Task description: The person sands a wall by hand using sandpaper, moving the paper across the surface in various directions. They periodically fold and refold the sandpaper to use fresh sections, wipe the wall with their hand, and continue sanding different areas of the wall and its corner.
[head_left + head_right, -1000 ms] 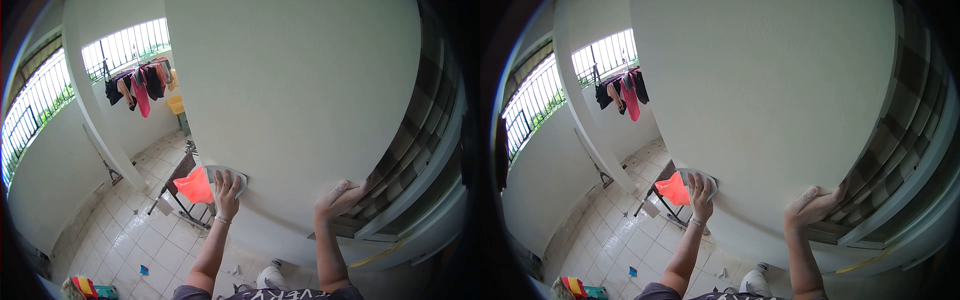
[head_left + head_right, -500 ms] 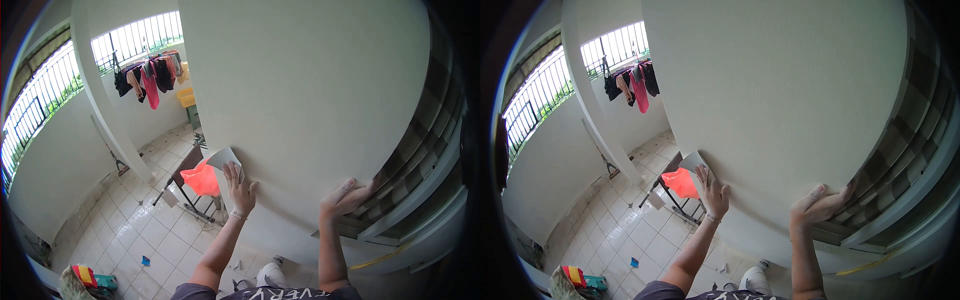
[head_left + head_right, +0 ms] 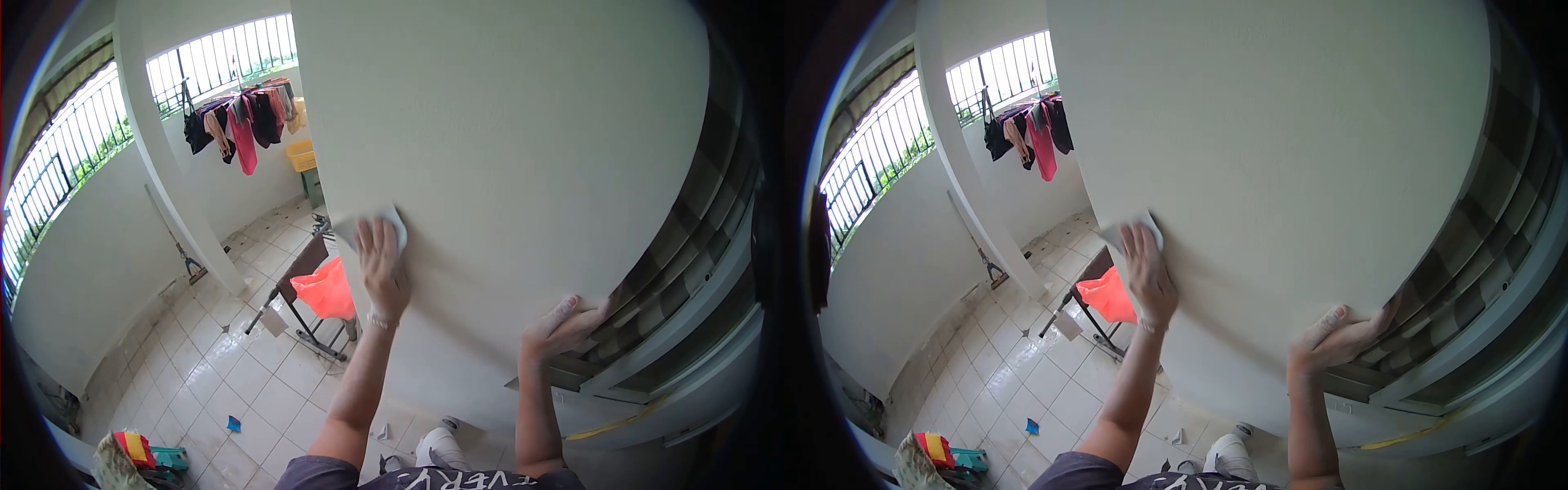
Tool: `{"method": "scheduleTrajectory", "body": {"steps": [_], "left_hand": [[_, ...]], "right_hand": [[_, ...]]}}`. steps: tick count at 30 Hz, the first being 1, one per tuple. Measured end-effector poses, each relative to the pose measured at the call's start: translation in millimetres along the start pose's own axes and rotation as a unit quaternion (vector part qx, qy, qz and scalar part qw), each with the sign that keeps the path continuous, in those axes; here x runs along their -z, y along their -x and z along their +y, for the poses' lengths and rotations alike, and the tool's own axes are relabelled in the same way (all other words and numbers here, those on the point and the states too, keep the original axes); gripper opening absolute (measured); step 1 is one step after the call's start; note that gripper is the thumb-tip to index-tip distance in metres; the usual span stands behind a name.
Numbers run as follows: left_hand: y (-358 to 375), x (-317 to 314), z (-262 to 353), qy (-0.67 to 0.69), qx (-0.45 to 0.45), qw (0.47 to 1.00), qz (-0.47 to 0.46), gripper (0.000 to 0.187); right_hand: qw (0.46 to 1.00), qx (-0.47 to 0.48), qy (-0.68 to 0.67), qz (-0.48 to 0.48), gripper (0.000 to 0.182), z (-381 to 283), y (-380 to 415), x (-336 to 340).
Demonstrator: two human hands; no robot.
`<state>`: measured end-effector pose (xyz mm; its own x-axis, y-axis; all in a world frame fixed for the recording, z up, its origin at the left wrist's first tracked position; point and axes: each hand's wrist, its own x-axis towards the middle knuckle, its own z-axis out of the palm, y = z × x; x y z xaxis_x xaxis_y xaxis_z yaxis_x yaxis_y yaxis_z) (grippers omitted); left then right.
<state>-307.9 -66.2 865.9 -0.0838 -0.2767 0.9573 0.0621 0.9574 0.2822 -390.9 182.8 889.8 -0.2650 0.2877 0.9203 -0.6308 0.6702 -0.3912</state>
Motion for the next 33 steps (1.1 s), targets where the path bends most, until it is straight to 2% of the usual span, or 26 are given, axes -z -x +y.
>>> {"method": "scheduleTrajectory", "body": {"steps": [3,4,7,12,14,15,19,21,23,25,26,29,33], "left_hand": [[170,-1,-46,-0.015,-0.014,0.996,-0.088,0.048],[175,6,-44,-0.019,-0.017,0.994,-0.111,0.046],[151,10,-58,-0.037,-0.030,0.992,-0.114,0.046],[-28,30,-33,-0.022,-0.074,0.994,-0.083,0.061],[-96,33,-25,-0.014,-0.091,0.995,-0.043,0.078],[-119,36,-18,-0.024,-0.090,0.995,-0.038,0.061],[-105,25,-17,-0.018,-0.057,0.998,0.005,0.055],[-39,20,-42,-0.015,-0.055,0.998,-0.004,0.055],[64,18,-76,-0.037,-0.027,0.998,-0.030,0.057],[150,27,-90,-0.019,0.052,0.995,-0.080,0.062],[165,31,-91,-0.029,0.079,0.992,-0.096,0.062],[129,30,-71,-0.036,0.095,0.992,-0.071,0.059],[6,24,-50,-0.018,0.041,0.999,-0.003,0.064]], "right_hand": [[1.000,0.002,0.010,-0.003,0.066,2,1,0],[1.000,0.004,0.007,0.002,0.066,1,1,0],[1.000,0.013,-0.002,0.004,0.065,1,-2,-1],[1.000,0.001,0.018,-0.004,0.065,2,3,-1],[1.000,0.009,0.013,0.006,0.065,-2,0,-1],[1.000,0.014,0.010,0.014,0.065,-3,-3,-2],[1.000,-0.009,-0.016,0.010,0.064,-1,0,-3],[0.999,-0.018,-0.028,0.013,0.063,2,4,-4],[1.000,-0.002,-0.007,0.009,0.063,3,2,-3],[1.000,0.003,0.003,-0.002,0.063,4,4,0],[1.000,-0.003,0.005,0.003,0.063,1,3,-4],[1.000,0.001,0.031,0.000,0.063,-1,3,2],[1.000,0.005,0.027,0.003,0.063,-5,0,-2]]}}
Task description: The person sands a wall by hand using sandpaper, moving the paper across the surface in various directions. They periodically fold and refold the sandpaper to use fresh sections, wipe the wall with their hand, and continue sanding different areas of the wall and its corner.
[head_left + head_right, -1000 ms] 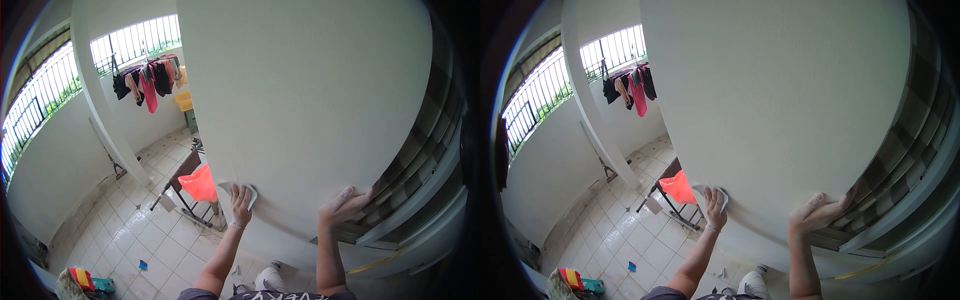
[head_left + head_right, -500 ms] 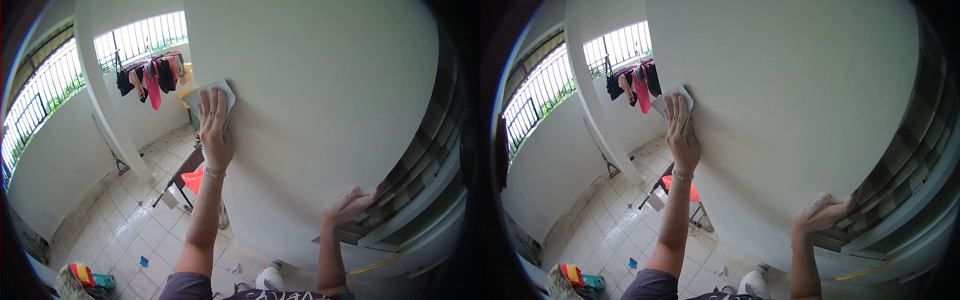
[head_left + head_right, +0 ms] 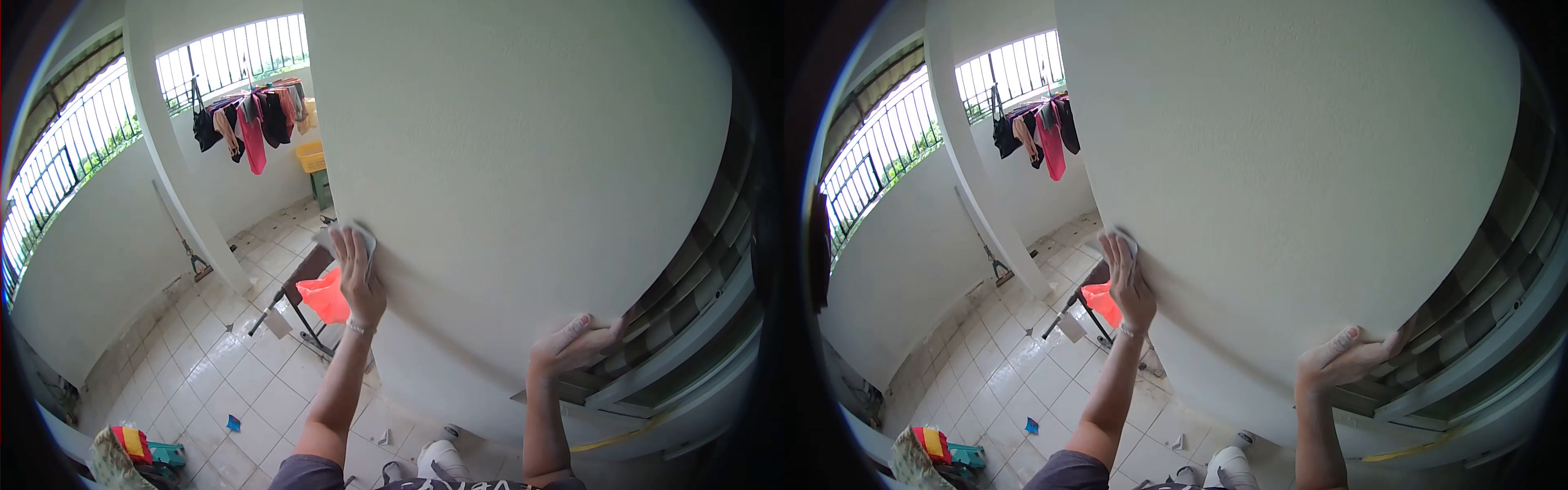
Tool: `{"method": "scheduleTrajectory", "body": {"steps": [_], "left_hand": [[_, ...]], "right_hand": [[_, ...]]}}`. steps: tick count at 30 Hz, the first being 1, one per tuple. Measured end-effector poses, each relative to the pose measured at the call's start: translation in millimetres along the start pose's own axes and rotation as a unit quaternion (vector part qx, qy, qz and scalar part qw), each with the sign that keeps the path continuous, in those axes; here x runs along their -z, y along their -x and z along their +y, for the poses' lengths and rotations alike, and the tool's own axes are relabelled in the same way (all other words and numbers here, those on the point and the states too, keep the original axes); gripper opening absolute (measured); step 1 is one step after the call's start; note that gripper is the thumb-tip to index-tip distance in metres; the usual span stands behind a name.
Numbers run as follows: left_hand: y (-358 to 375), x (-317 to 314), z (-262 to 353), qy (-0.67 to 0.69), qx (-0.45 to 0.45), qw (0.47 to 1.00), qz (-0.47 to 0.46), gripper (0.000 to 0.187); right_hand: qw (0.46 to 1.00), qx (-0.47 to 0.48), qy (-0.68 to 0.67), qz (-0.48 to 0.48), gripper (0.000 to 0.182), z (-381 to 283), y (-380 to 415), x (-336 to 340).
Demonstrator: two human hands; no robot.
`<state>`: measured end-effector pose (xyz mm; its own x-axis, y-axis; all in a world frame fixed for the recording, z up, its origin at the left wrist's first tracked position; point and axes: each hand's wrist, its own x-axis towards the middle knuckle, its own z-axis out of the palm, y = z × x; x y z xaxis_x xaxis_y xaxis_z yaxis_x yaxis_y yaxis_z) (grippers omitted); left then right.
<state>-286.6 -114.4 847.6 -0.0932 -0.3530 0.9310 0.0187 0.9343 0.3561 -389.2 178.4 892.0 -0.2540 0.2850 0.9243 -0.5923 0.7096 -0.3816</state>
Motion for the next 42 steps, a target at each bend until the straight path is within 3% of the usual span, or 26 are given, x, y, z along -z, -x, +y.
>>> {"method": "scheduleTrajectory", "body": {"steps": [3,6,9,10,11,13,16,18,20,23,27,29,31,33,35,38,42], "left_hand": [[-79,7,21,0.004,-0.088,0.996,0.002,0.065],[-96,-1,46,0.002,-0.128,0.992,-0.003,0.068],[-15,-18,42,0.000,-0.086,0.996,-0.018,0.071],[31,-24,23,-0.007,-0.077,0.997,-0.029,0.070],[76,-26,3,-0.015,-0.070,0.997,-0.040,0.069],[116,-13,0,-0.014,0.027,0.997,-0.064,0.063],[91,-9,0,0.008,0.067,0.996,-0.055,0.061],[19,-12,27,0.027,0.036,0.999,0.001,0.057],[-47,-13,68,0.007,-0.013,1.000,-0.001,0.059],[-63,-33,130,-0.002,-0.062,0.998,0.001,0.061],[80,-65,140,-0.022,-0.079,0.993,-0.084,0.065],[152,-62,128,-0.063,-0.044,0.985,-0.154,0.061],[163,-61,110,-0.083,-0.039,0.979,-0.184,0.067],[136,-47,114,-0.067,-0.055,0.980,-0.180,0.076],[62,-39,133,-0.049,-0.056,0.984,-0.163,0.089],[-19,-55,168,-0.044,-0.062,0.993,-0.089,0.074],[-20,-88,243,0.015,-0.085,0.996,-0.029,0.071]], "right_hand": [[1.000,0.009,-0.013,0.001,0.064,2,-1,-1],[1.000,0.012,0.000,0.000,0.064,2,-1,2],[1.000,0.001,-0.015,-0.004,0.067,7,1,-1],[0.998,-0.008,-0.025,-0.060,0.065,11,5,2],[0.998,0.005,-0.018,-0.055,0.065,10,2,4],[0.998,0.030,-0.005,-0.047,0.065,7,-3,6],[0.999,0.033,-0.021,-0.032,0.064,11,-1,3],[0.998,0.035,-0.036,-0.027,0.064,11,-4,3],[0.998,0.032,-0.042,-0.035,0.065,9,-7,6],[0.993,0.021,-0.091,-0.072,0.063,13,-5,13],[0.963,0.013,-0.231,-0.142,0.058,32,-8,38],[0.937,0.002,-0.305,-0.172,0.053,50,-11,49],[0.931,0.038,-0.299,-0.205,0.047,75,-14,52],[0.927,0.062,-0.297,-0.220,0.043,88,-16,52],[0.925,0.069,-0.302,-0.221,0.040,92,-14,46],[0.933,0.054,-0.314,-0.169,0.041,84,10,25],[0.932,0.057,-0.331,-0.135,0.045,83,17,16]]}}
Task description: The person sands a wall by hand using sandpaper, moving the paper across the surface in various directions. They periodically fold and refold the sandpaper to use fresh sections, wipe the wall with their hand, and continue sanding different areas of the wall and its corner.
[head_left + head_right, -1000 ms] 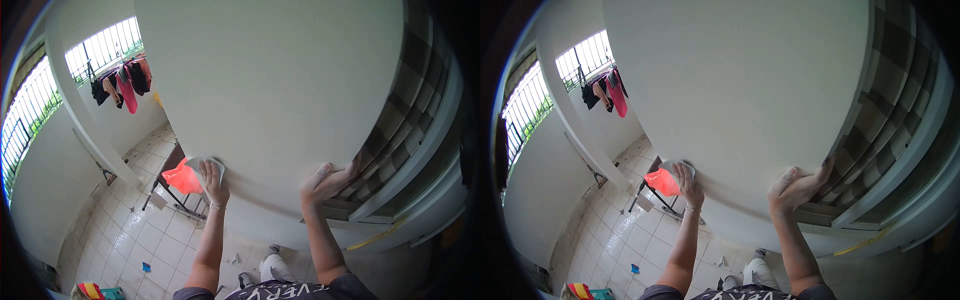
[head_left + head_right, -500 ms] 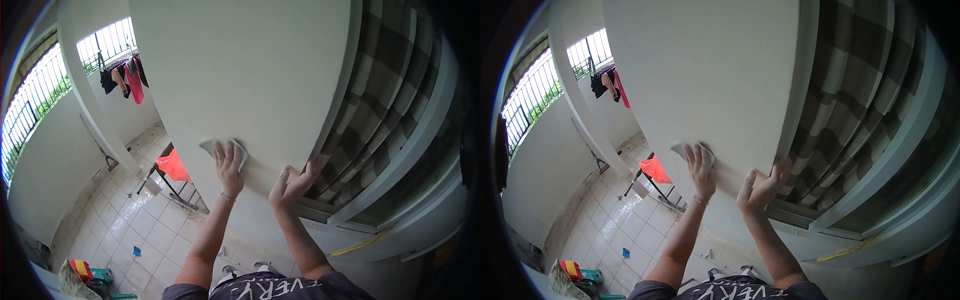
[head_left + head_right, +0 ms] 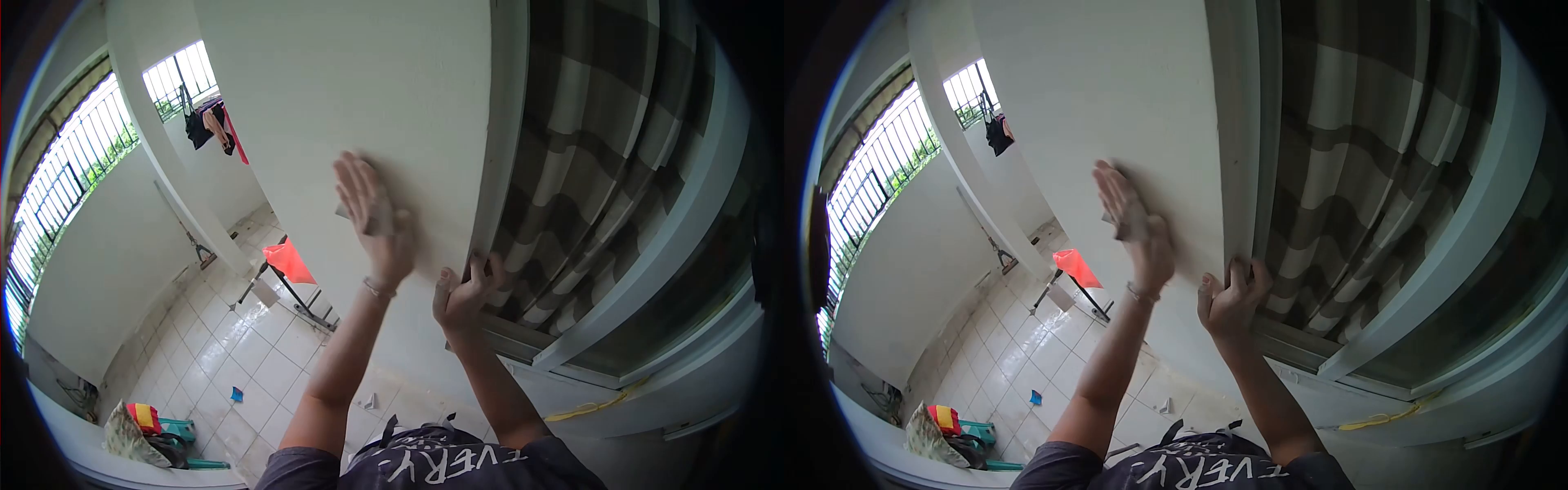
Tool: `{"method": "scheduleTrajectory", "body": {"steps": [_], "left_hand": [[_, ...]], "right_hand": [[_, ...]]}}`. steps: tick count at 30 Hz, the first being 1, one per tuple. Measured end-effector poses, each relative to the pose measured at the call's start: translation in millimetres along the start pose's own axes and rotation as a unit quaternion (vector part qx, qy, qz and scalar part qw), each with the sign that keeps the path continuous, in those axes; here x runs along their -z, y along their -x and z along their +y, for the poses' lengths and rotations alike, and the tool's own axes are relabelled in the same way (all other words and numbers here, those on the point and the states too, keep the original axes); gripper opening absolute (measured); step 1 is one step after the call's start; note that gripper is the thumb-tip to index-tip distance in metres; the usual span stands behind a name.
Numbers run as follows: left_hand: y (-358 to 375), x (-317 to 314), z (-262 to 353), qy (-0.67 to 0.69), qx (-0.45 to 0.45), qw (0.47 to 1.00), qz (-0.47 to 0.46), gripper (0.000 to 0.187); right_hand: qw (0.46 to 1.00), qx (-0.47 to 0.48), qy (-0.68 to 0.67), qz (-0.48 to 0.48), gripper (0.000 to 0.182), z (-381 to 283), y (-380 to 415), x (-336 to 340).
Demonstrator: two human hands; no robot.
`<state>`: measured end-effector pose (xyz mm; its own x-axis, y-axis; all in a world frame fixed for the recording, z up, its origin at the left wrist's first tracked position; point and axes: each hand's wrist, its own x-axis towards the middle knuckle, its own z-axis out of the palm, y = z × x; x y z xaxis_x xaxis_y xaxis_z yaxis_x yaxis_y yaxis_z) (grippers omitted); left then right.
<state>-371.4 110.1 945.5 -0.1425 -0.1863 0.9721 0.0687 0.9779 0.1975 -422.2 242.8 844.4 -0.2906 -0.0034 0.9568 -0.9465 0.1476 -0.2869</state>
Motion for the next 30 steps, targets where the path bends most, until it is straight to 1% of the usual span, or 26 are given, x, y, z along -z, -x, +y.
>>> {"method": "scheduleTrajectory", "body": {"steps": [1,2,3,4,7,9,11,13,14,16,17,18,19,20,21,23,24,25,27,30], "left_hand": [[18,-7,16,-0.019,-0.038,0.999,-0.009,0.071],[52,-16,18,-0.035,-0.088,0.994,-0.053,0.067],[83,-16,17,-0.021,-0.093,0.992,-0.081,0.063],[105,-14,2,-0.079,-0.136,0.982,-0.108,0.070],[150,1,-68,-0.083,-0.091,0.986,-0.115,0.061],[116,18,-84,-0.079,-0.037,0.993,-0.074,0.065],[61,26,-91,-0.043,0.062,0.997,0.015,0.072],[8,15,-88,-0.003,0.123,0.988,0.089,0.074],[-6,17,-82,0.015,0.156,0.980,0.124,0.075],[-20,15,-36,-0.018,0.075,0.995,0.059,0.069],[-17,6,-16,-0.034,0.034,0.998,0.028,0.067],[-1,1,1,-0.041,-0.040,0.998,-0.012,0.065],[25,-1,9,-0.039,-0.078,0.993,-0.084,0.062],[52,-3,9,-0.050,-0.120,0.984,-0.122,0.058],[76,-4,-6,-0.067,-0.177,0.973,-0.135,0.057],[116,5,-56,-0.094,-0.185,0.968,-0.140,0.063],[119,11,-70,-0.061,-0.103,0.987,-0.107,0.059],[120,17,-80,-0.025,-0.020,0.997,-0.074,0.056],[93,27,-87,-0.043,0.006,0.997,-0.066,0.062],[21,23,-63,-0.007,0.088,0.995,0.039,0.066]], "right_hand": [[1.000,0.012,0.001,0.012,0.045,3,1,-2],[1.000,0.015,-0.007,0.004,0.044,6,2,-1],[1.000,0.017,-0.015,-0.003,0.043,7,4,2],[1.000,0.018,-0.024,-0.010,0.042,8,5,4],[0.999,0.029,0.019,-0.012,0.040,5,2,3],[0.999,0.026,0.018,-0.011,0.040,3,4,3],[1.000,0.023,0.015,0.000,0.041,4,2,1],[1.000,0.012,0.007,0.012,0.043,2,3,-1],[1.000,0.010,0.018,0.012,0.042,-1,4,-1],[0.999,0.010,0.041,0.010,0.040,-2,1,1],[0.999,0.013,0.024,0.018,0.039,-1,0,1],[0.999,0.015,0.006,0.027,0.038,0,0,0],[0.999,0.016,-0.012,0.036,0.037,1,0,-1],[0.998,-0.004,-0.042,0.039,0.032,3,2,0],[0.998,-0.011,-0.041,0.046,0.031,1,3,-2],[0.997,-0.023,-0.041,0.061,0.029,-2,3,-4],[0.996,-0.029,-0.040,0.073,0.029,-3,2,-6],[0.998,-0.022,-0.017,0.059,0.029,-2,2,-5],[0.999,-0.008,0.030,0.028,0.030,0,2,1],[0.999,-0.022,0.027,0.038,0.030,-2,3,-2]]}}
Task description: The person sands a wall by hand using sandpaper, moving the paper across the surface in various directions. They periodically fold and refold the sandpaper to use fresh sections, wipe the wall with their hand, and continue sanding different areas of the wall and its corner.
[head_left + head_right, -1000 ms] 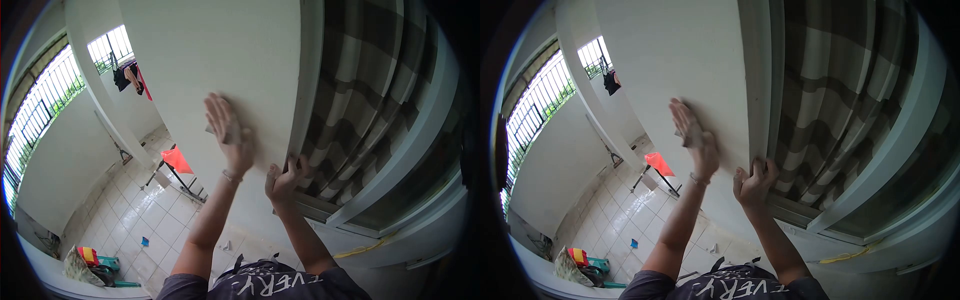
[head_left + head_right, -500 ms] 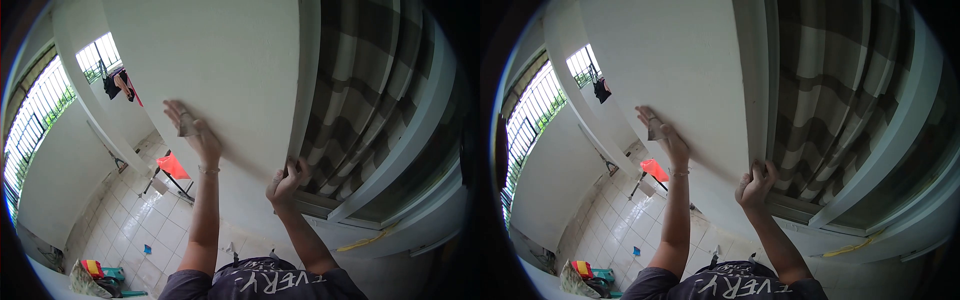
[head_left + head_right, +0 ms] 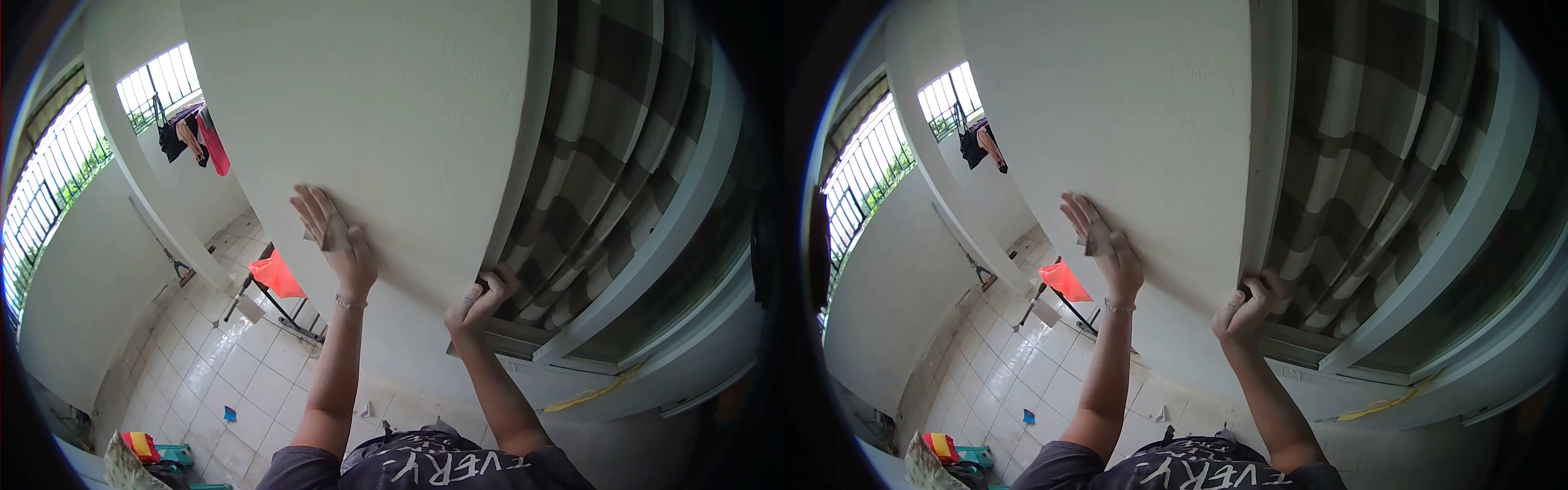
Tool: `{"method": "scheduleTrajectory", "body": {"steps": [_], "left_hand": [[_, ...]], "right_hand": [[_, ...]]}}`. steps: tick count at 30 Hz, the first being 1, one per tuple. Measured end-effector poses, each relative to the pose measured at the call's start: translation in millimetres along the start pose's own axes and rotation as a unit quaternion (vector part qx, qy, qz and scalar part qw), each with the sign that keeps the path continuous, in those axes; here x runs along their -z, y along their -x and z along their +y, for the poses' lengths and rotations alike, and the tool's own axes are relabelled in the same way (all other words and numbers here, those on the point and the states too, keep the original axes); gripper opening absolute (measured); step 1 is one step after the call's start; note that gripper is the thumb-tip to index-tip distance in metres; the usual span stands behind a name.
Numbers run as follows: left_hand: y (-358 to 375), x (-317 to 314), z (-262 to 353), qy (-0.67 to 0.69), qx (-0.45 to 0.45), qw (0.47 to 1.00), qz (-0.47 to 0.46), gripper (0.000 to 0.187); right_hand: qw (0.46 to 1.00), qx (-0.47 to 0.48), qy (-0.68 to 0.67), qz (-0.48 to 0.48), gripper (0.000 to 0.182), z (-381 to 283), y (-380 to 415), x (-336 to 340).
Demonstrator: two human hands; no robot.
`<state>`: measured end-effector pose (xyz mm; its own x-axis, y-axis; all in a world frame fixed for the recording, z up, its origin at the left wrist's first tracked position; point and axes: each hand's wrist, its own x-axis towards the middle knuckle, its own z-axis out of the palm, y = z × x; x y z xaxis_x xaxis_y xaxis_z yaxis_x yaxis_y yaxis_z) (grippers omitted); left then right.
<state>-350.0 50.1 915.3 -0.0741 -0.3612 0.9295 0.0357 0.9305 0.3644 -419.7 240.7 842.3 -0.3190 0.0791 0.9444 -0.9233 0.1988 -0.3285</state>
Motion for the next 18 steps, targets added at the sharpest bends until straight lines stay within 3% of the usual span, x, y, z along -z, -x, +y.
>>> {"method": "scheduleTrajectory", "body": {"steps": [1,3,5,7,9,11,13,15,17,18], "left_hand": [[-18,-7,15,0.012,0.026,0.999,0.033,0.067],[-41,-16,59,-0.021,-0.047,0.999,0.003,0.067],[-29,-15,91,-0.046,-0.143,0.984,-0.099,0.070],[9,-16,77,-0.088,-0.218,0.959,-0.159,0.062],[55,-14,34,-0.063,-0.268,0.948,-0.160,0.059],[96,-1,-25,-0.068,-0.186,0.968,-0.156,0.061],[86,20,-62,-0.082,-0.106,0.983,-0.122,0.068],[33,32,-69,-0.086,-0.010,0.992,-0.088,0.072],[-26,31,-73,-0.018,0.089,0.996,0.009,0.068],[-52,21,-71,0.006,0.092,0.995,0.043,0.066]], "right_hand": [[1.000,-0.003,0.002,-0.002,0.029,-1,0,0],[1.000,-0.008,0.005,-0.012,0.028,-2,-1,2],[1.000,0.002,-0.001,-0.001,0.025,3,1,2],[1.000,0.000,-0.020,0.014,0.024,5,3,-2],[0.998,-0.006,-0.048,0.032,0.024,7,6,-5],[0.999,0.007,-0.035,0.033,0.024,7,3,-6],[1.000,0.015,-0.009,0.024,0.024,7,2,-3],[1.000,0.012,-0.002,0.025,0.024,7,3,-4],[1.000,0.013,0.005,0.021,0.024,5,3,-2],[1.000,0.015,0.008,0.019,0.024,3,1,-2]]}}
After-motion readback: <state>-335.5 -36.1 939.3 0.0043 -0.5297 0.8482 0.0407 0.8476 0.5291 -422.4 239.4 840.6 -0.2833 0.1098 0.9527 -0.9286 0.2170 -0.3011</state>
